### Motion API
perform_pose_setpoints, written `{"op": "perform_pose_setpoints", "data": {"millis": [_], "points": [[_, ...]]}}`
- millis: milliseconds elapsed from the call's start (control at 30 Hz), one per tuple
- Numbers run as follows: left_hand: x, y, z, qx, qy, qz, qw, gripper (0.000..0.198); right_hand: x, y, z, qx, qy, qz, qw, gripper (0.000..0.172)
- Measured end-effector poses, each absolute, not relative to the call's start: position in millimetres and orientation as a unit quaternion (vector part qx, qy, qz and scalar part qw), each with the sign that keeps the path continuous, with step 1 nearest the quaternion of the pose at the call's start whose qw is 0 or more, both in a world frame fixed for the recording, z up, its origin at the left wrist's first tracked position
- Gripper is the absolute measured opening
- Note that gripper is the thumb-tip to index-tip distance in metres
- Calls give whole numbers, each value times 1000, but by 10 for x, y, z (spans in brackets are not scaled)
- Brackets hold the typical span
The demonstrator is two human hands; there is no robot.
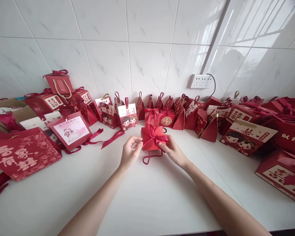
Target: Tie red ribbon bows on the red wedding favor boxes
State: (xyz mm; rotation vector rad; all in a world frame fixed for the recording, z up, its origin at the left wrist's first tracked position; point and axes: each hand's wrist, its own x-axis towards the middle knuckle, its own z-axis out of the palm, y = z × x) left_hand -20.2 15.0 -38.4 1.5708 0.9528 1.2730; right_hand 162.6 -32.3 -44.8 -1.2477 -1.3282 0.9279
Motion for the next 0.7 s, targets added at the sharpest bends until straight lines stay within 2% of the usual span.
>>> {"op": "perform_pose_setpoints", "data": {"millis": [133,233,333,433,567,700], "points": [[-217,171,-363,623,387,512,447,15,1649,-300,-432,-625,-545,304,469,45],[-223,179,-346,626,386,515,440,15,1648,-316,-419,-618,-579,266,460,44],[-231,190,-340,622,379,521,444,14,1650,-322,-409,-588,-581,285,486,38],[-292,261,-327,589,377,557,449,18,1756,-292,-378,-552,-506,335,573,30],[-490,476,-237,400,401,736,372,17,2073,-228,-300,-502,-296,311,751,19],[-663,639,-101,206,387,814,382,26,2257,-195,-226,-446,-226,284,818,24]]}}
